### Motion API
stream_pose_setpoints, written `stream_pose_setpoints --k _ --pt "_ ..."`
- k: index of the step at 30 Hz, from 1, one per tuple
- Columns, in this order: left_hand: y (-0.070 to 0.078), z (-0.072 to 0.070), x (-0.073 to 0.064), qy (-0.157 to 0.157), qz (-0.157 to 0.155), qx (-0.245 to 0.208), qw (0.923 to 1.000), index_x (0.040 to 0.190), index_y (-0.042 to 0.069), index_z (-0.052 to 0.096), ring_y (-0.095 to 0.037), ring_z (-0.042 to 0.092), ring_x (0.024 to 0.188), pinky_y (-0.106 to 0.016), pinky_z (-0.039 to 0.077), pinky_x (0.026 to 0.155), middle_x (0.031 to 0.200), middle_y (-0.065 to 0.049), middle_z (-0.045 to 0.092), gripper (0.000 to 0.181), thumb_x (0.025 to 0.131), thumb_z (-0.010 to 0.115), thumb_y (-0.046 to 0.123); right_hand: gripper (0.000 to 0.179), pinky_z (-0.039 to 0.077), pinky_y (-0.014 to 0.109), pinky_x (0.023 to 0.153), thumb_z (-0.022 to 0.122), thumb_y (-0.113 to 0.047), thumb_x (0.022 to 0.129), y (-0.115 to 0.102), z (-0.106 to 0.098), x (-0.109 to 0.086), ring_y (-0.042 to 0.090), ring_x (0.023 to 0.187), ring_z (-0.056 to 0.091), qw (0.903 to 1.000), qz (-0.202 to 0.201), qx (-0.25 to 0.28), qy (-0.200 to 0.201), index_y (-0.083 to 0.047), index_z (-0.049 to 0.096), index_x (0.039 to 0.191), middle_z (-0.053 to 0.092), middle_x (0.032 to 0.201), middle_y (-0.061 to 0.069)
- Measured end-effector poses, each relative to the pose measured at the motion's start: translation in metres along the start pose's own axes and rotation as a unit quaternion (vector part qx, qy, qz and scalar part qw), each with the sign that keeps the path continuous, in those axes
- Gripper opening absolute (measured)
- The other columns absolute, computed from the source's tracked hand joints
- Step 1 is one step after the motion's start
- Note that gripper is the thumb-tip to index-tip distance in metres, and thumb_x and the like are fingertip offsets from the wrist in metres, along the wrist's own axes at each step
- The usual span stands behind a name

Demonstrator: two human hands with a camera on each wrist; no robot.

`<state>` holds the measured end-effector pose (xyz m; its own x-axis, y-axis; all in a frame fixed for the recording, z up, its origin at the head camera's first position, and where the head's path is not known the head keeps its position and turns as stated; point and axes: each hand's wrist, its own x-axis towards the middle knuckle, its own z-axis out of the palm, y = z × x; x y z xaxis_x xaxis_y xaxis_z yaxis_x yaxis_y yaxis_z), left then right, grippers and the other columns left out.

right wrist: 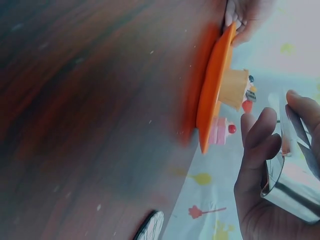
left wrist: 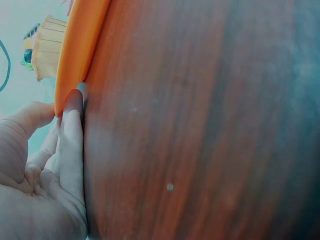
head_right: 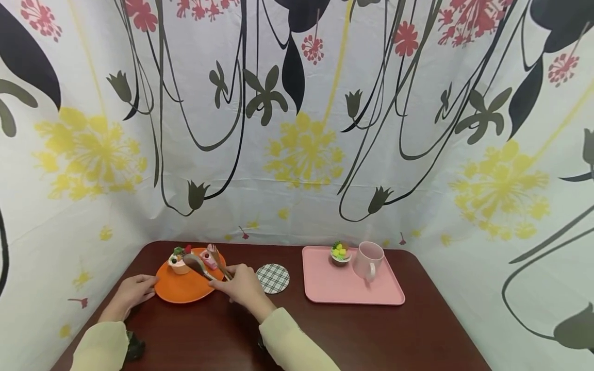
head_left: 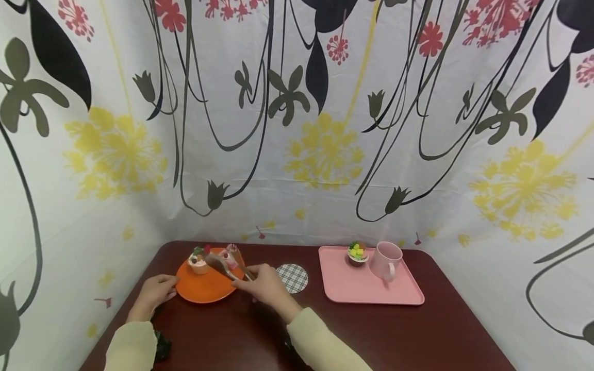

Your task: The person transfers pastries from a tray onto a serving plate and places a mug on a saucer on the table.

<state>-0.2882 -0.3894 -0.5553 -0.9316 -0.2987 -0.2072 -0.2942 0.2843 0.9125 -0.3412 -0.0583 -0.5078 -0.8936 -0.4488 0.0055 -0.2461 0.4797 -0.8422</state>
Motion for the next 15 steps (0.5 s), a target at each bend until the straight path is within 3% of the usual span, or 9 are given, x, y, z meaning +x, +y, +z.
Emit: stream_pose_setpoints --k 6,11,15 --pt "-0.002 -0.002 0.002 -0.006 -0.006 -0.005 1.0000 0.145 -0.019 0.049 -0.001 0.067 0.085 -0.019 0.064 0.077 0.121 -0.024 0.067 0.059 0.110 0.055 0.029 0.060 0.057 0.033 0.046 0.087 -0.048 0.090 0.010 -0.009 -0.008 0.019 0.045 0.061 0.9996 -0.018 0.007 0.019 -0.011 0.075 0.135 0.070 0.077 -0.002" --pt "-0.001 -0.001 0.002 -0.011 0.000 -0.004 0.9999 0.147 -0.019 0.048 0.000 0.067 0.086 -0.020 0.064 0.078 0.129 -0.030 0.064 0.063 0.110 0.056 0.032 0.060 0.057 0.032 0.046 0.088 -0.047 0.090 0.017 -0.017 -0.016 0.018 0.047 0.063 0.9983 -0.025 0.023 0.046 -0.014 0.075 0.139 0.072 0.081 -0.005" --pt "0.001 0.001 0.002 -0.011 0.003 0.000 0.9999 0.147 -0.020 0.047 -0.002 0.066 0.088 -0.019 0.064 0.078 0.122 -0.025 0.068 0.064 0.111 0.055 0.032 0.061 0.058 0.032 0.046 0.089 -0.047 0.088 0.023 -0.025 -0.023 0.018 0.047 0.064 0.9977 -0.025 0.024 0.059 -0.017 0.074 0.140 0.073 0.081 -0.005"
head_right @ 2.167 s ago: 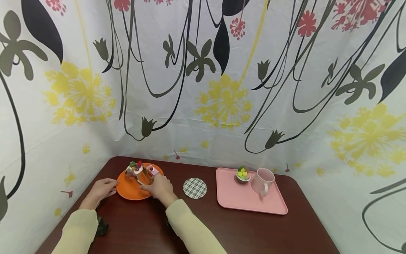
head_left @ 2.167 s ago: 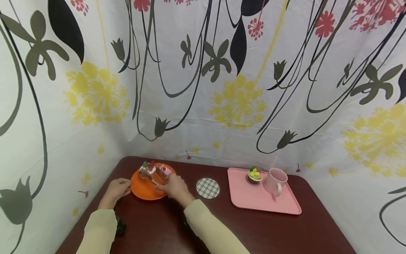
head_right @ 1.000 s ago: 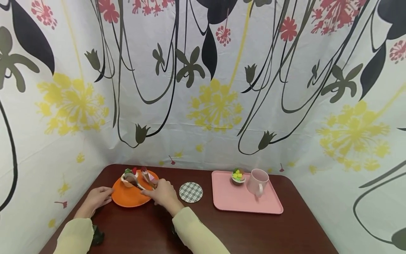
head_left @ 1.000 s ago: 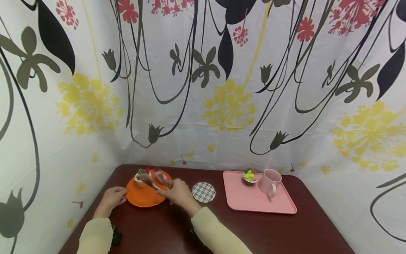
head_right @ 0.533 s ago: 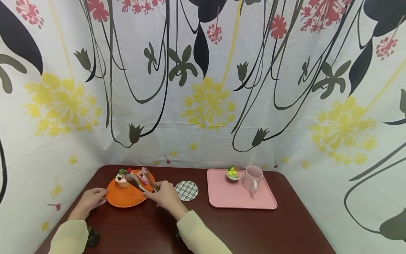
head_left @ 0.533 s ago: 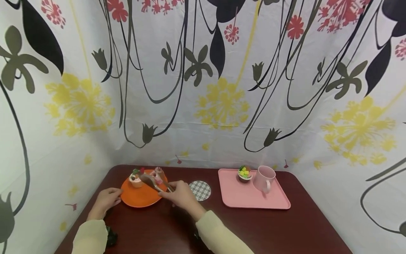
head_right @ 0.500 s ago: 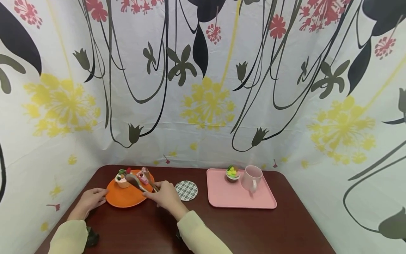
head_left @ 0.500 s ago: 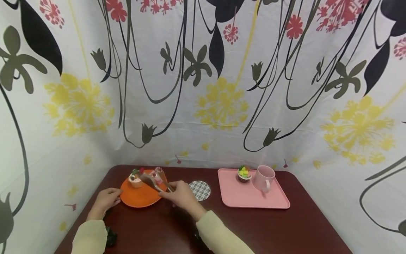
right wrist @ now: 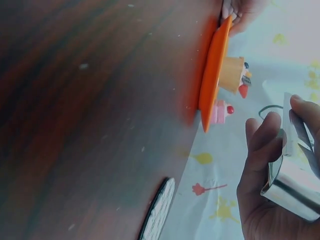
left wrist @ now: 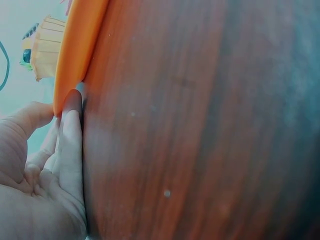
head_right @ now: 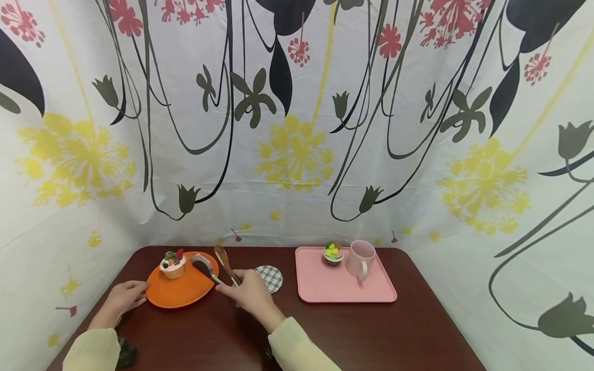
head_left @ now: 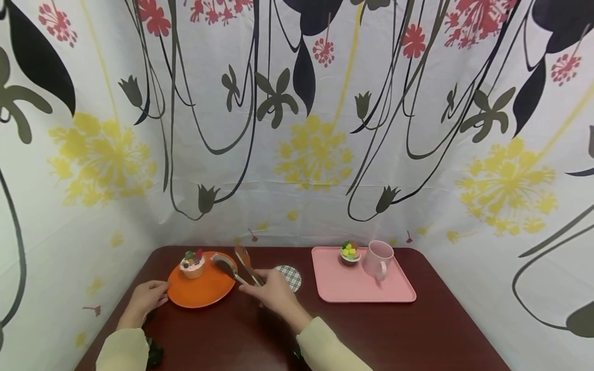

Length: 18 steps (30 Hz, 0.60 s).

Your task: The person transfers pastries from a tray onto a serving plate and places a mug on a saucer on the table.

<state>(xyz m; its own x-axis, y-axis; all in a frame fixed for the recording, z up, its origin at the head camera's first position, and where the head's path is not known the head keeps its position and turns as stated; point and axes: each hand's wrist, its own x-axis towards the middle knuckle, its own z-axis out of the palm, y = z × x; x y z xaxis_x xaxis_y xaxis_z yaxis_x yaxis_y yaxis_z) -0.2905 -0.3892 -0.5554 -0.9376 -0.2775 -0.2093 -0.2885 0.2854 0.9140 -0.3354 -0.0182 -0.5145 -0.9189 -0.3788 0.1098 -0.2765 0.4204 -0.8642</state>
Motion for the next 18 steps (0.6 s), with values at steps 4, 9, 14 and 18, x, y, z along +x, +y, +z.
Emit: stream_pose_setpoints --k 4,9,14,18 --pt "0.001 0.001 -0.001 0.000 0.000 0.008 1.0000 0.147 -0.020 0.046 -0.004 0.066 0.089 -0.019 0.064 0.077 0.116 -0.020 0.070 0.063 0.112 0.055 0.031 0.065 0.058 0.032 0.047 0.088 -0.050 0.087 0.007 -0.007 -0.006 0.018 0.049 0.065 0.9999 0.012 -0.010 0.000 -0.016 0.073 0.140 0.071 0.082 -0.005" --pt "-0.001 0.001 -0.002 0.000 0.002 0.008 1.0000 0.147 -0.020 0.047 -0.005 0.066 0.089 -0.019 0.064 0.078 0.117 -0.021 0.069 0.063 0.112 0.055 0.032 0.065 0.057 0.033 0.047 0.087 -0.049 0.089 0.015 -0.015 -0.012 0.020 0.050 0.065 0.9998 0.017 -0.013 -0.001 -0.012 0.073 0.139 0.071 0.079 -0.004" --pt "0.000 0.000 0.001 -0.001 -0.002 0.010 0.9999 0.146 -0.020 0.047 -0.005 0.066 0.089 -0.020 0.064 0.078 0.115 -0.020 0.070 0.065 0.111 0.056 0.033 0.059 0.058 0.033 0.046 0.087 -0.045 0.090 0.019 -0.023 -0.018 0.018 0.050 0.064 0.9999 0.014 -0.004 0.007 -0.007 0.074 0.133 0.072 0.080 -0.003" --pt "-0.001 0.000 0.002 -0.001 -0.004 0.009 1.0000 0.146 -0.021 0.047 -0.007 0.067 0.090 -0.022 0.065 0.077 0.115 -0.020 0.070 0.065 0.111 0.056 0.034 0.066 0.059 0.033 0.048 0.088 -0.048 0.089 0.021 -0.030 -0.023 0.018 0.051 0.065 0.9996 0.021 -0.003 0.020 -0.007 0.072 0.139 0.074 0.090 -0.003"
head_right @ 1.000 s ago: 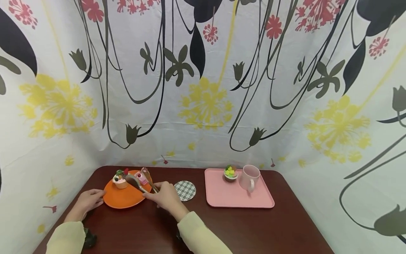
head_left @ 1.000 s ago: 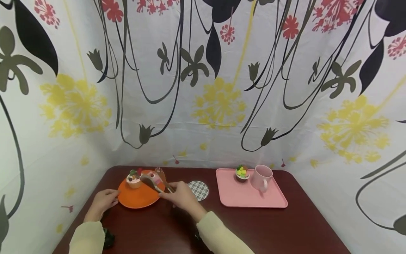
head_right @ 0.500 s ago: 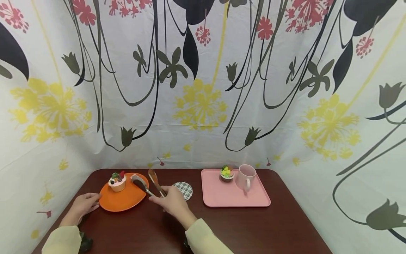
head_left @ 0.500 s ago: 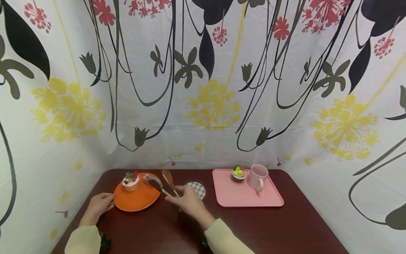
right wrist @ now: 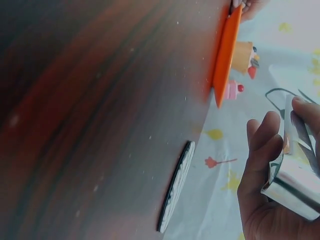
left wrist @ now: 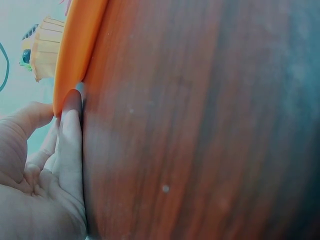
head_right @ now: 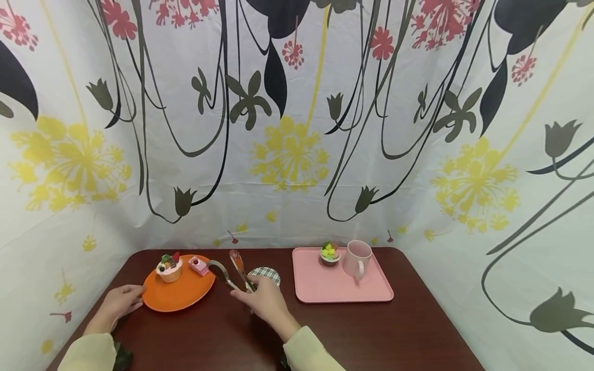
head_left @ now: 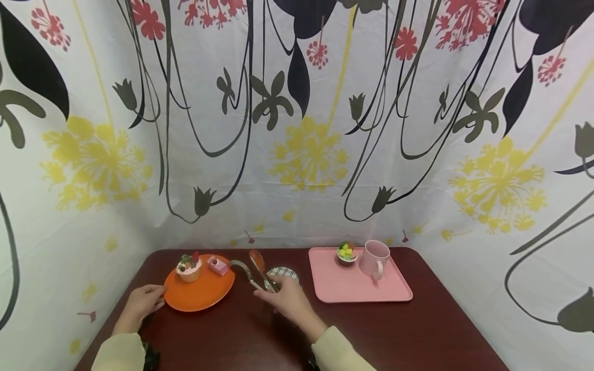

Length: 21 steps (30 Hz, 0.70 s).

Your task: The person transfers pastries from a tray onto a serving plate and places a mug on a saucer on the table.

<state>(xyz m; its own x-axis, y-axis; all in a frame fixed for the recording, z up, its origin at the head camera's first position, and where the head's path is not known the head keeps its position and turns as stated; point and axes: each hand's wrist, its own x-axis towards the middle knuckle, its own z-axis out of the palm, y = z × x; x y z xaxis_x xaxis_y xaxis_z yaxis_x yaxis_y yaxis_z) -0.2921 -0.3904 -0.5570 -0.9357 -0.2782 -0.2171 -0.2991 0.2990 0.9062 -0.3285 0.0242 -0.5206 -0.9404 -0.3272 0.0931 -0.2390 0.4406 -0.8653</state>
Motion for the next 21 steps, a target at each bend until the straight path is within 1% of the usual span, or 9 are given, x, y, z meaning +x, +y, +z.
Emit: stream_pose_setpoints --k 7,9,12,14,17,21 --pt "0.001 0.001 0.001 0.000 -0.017 -0.009 0.9998 0.145 -0.022 0.047 -0.007 0.067 0.087 -0.022 0.065 0.076 0.109 -0.017 0.070 0.061 0.111 0.056 0.029 0.068 0.058 0.034 0.049 0.087 -0.055 0.088 0.006 -0.012 -0.007 0.024 0.051 0.068 0.9999 0.006 -0.012 0.011 -0.012 0.073 0.139 0.076 0.090 -0.003" --pt "0.000 0.001 0.002 0.002 -0.015 -0.009 0.9998 0.145 -0.021 0.047 -0.006 0.066 0.087 -0.021 0.064 0.076 0.108 -0.016 0.070 0.061 0.111 0.055 0.029 0.070 0.059 0.034 0.049 0.086 -0.056 0.088 0.009 -0.015 -0.008 0.023 0.051 0.068 0.9998 0.005 -0.013 0.013 -0.012 0.072 0.140 0.076 0.091 -0.002" --pt "-0.001 0.002 0.000 0.005 0.000 -0.003 1.0000 0.145 -0.021 0.047 -0.006 0.066 0.088 -0.021 0.064 0.076 0.111 -0.017 0.070 0.062 0.111 0.055 0.030 0.064 0.059 0.034 0.048 0.086 -0.050 0.090 0.012 -0.020 -0.011 0.021 0.052 0.068 0.9997 -0.003 -0.011 0.021 -0.011 0.073 0.140 0.076 0.091 -0.001" --pt "-0.003 0.002 0.000 0.005 0.006 -0.003 1.0000 0.145 -0.021 0.047 -0.006 0.066 0.088 -0.021 0.065 0.076 0.111 -0.018 0.070 0.063 0.111 0.056 0.031 0.062 0.059 0.033 0.047 0.085 -0.048 0.091 0.015 -0.023 -0.013 0.021 0.052 0.068 0.9995 -0.007 -0.011 0.027 -0.012 0.073 0.139 0.076 0.089 -0.001" --pt "-0.004 0.002 0.001 0.005 0.006 -0.004 1.0000 0.145 -0.021 0.047 -0.006 0.066 0.088 -0.020 0.064 0.076 0.111 -0.018 0.070 0.064 0.111 0.056 0.031 0.063 0.059 0.033 0.046 0.085 -0.050 0.090 0.018 -0.026 -0.016 0.019 0.050 0.067 0.9993 -0.009 -0.015 0.033 -0.014 0.073 0.140 0.075 0.089 -0.001" --pt "-0.003 0.003 0.001 0.009 0.002 -0.001 1.0000 0.145 -0.021 0.047 -0.006 0.065 0.088 -0.019 0.064 0.076 0.112 -0.018 0.070 0.062 0.111 0.056 0.031 0.066 0.059 0.034 0.045 0.085 -0.052 0.090 0.022 -0.028 -0.020 0.017 0.048 0.065 0.9992 -0.006 -0.025 0.031 -0.014 0.072 0.142 0.074 0.088 -0.001"
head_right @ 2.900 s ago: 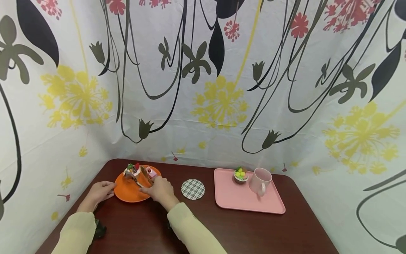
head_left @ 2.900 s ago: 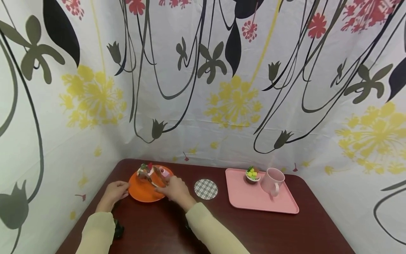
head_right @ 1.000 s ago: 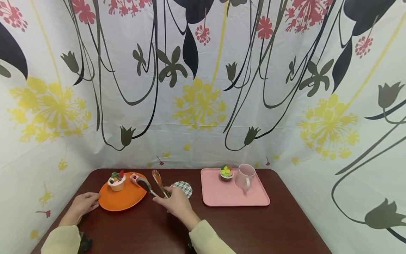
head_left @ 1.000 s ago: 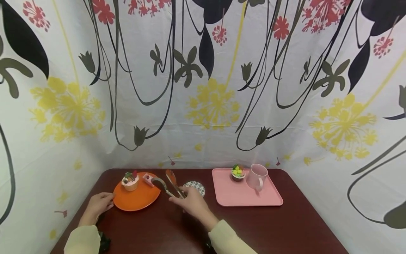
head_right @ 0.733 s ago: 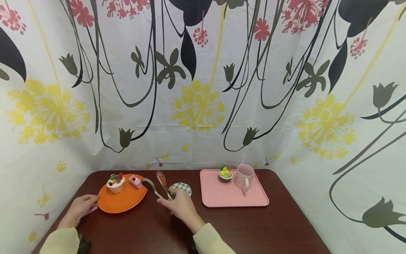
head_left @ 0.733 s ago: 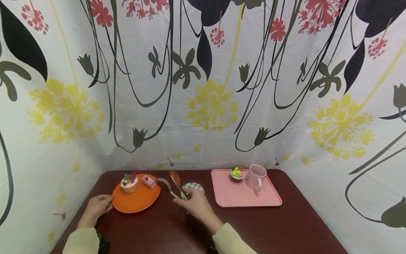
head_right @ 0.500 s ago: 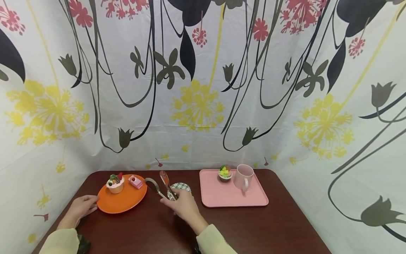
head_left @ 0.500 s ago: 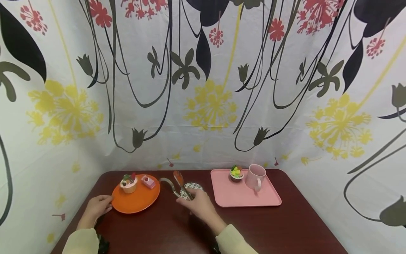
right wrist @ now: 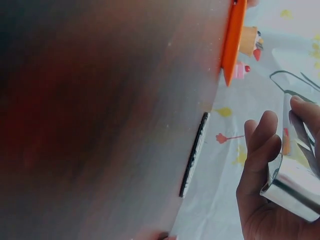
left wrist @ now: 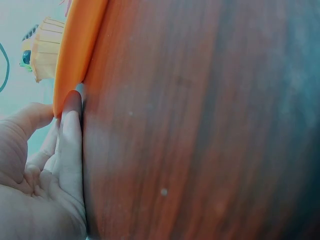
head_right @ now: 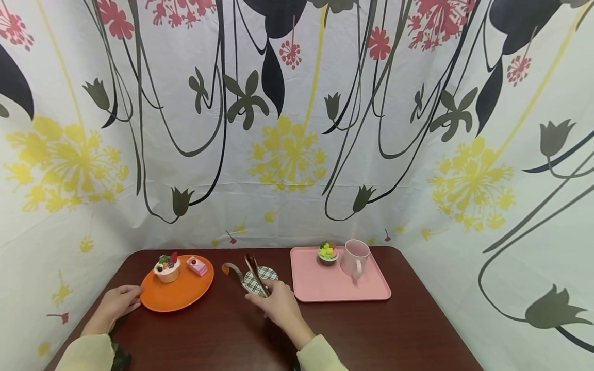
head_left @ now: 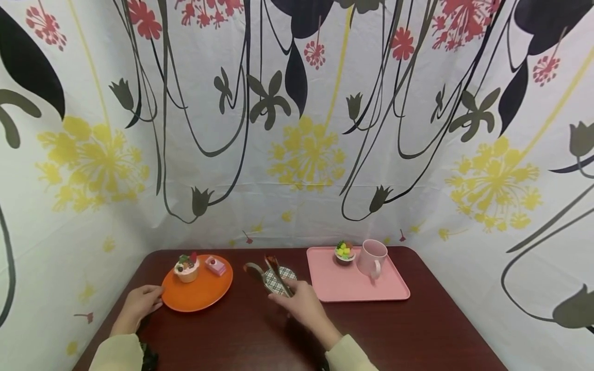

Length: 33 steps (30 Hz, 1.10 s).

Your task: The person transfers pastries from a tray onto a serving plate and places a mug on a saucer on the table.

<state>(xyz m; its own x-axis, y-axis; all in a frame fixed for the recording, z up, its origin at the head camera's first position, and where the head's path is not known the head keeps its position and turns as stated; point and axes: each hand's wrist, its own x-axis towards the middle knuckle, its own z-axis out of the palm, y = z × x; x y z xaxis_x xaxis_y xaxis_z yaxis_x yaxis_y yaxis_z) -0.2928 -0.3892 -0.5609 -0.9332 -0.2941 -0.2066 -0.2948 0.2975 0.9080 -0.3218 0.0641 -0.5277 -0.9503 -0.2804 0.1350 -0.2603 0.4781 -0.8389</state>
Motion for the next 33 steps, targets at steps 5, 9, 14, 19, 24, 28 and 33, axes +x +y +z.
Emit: stream_pose_setpoints --k 5,9,14,19,24,28,33 --pt "0.000 0.000 0.000 -0.002 -0.001 -0.001 1.0000 0.145 -0.021 0.047 -0.007 0.065 0.088 -0.020 0.064 0.076 0.113 -0.019 0.070 0.063 0.111 0.056 0.031 0.065 0.059 0.033 0.047 0.085 -0.051 0.090 0.004 -0.002 -0.002 0.017 0.051 0.066 0.9999 0.011 0.004 -0.004 -0.013 0.072 0.142 0.074 0.091 -0.001" --pt "-0.002 0.000 0.003 -0.003 -0.016 -0.013 0.9998 0.145 -0.021 0.047 -0.007 0.066 0.087 -0.021 0.065 0.076 0.110 -0.017 0.070 0.062 0.111 0.057 0.030 0.064 0.059 0.032 0.046 0.085 -0.048 0.091 0.007 -0.006 -0.006 0.017 0.051 0.065 0.9999 0.009 0.004 -0.003 -0.011 0.071 0.142 0.074 0.092 0.001" --pt "-0.001 0.000 0.002 -0.006 -0.013 -0.010 0.9998 0.145 -0.021 0.048 -0.007 0.066 0.089 -0.021 0.065 0.077 0.113 -0.019 0.070 0.062 0.110 0.057 0.030 0.064 0.059 0.033 0.046 0.085 -0.046 0.092 0.012 -0.012 -0.010 0.020 0.052 0.067 0.9999 0.010 0.002 -0.005 -0.007 0.071 0.141 0.075 0.092 0.001" --pt "0.002 -0.001 0.001 -0.009 0.002 -0.001 1.0000 0.143 -0.022 0.049 -0.007 0.066 0.089 -0.022 0.065 0.076 0.115 -0.022 0.069 0.061 0.111 0.056 0.030 0.062 0.060 0.036 0.047 0.084 -0.045 0.093 0.014 -0.020 -0.013 0.025 0.054 0.069 0.9999 0.007 0.005 -0.005 -0.006 0.071 0.140 0.075 0.090 0.000" --pt "0.003 -0.001 0.002 -0.013 -0.012 -0.007 0.9998 0.144 -0.022 0.048 -0.007 0.066 0.088 -0.022 0.065 0.076 0.112 -0.019 0.070 0.063 0.110 0.058 0.030 0.058 0.059 0.036 0.046 0.084 -0.046 0.093 0.014 -0.031 -0.019 0.024 0.052 0.067 0.9999 0.009 -0.007 -0.006 -0.007 0.074 0.135 0.074 0.086 0.000" --pt "0.002 -0.002 0.004 -0.011 -0.025 -0.015 0.9995 0.143 -0.021 0.049 -0.007 0.066 0.087 -0.023 0.065 0.075 0.109 -0.016 0.070 0.063 0.108 0.060 0.029 0.061 0.058 0.036 0.046 0.084 -0.050 0.092 0.016 -0.044 -0.025 0.023 0.050 0.066 0.9997 0.014 -0.020 -0.007 -0.008 0.074 0.134 0.074 0.085 -0.001" --pt "0.001 -0.002 0.007 -0.010 -0.028 -0.018 0.9994 0.142 -0.021 0.050 -0.008 0.066 0.087 -0.024 0.065 0.075 0.109 -0.017 0.070 0.062 0.107 0.060 0.028 0.053 0.059 0.034 0.046 0.084 -0.053 0.091 0.021 -0.060 -0.031 0.020 0.050 0.065 0.9992 0.021 -0.033 -0.003 -0.013 0.077 0.126 0.073 0.084 -0.002"
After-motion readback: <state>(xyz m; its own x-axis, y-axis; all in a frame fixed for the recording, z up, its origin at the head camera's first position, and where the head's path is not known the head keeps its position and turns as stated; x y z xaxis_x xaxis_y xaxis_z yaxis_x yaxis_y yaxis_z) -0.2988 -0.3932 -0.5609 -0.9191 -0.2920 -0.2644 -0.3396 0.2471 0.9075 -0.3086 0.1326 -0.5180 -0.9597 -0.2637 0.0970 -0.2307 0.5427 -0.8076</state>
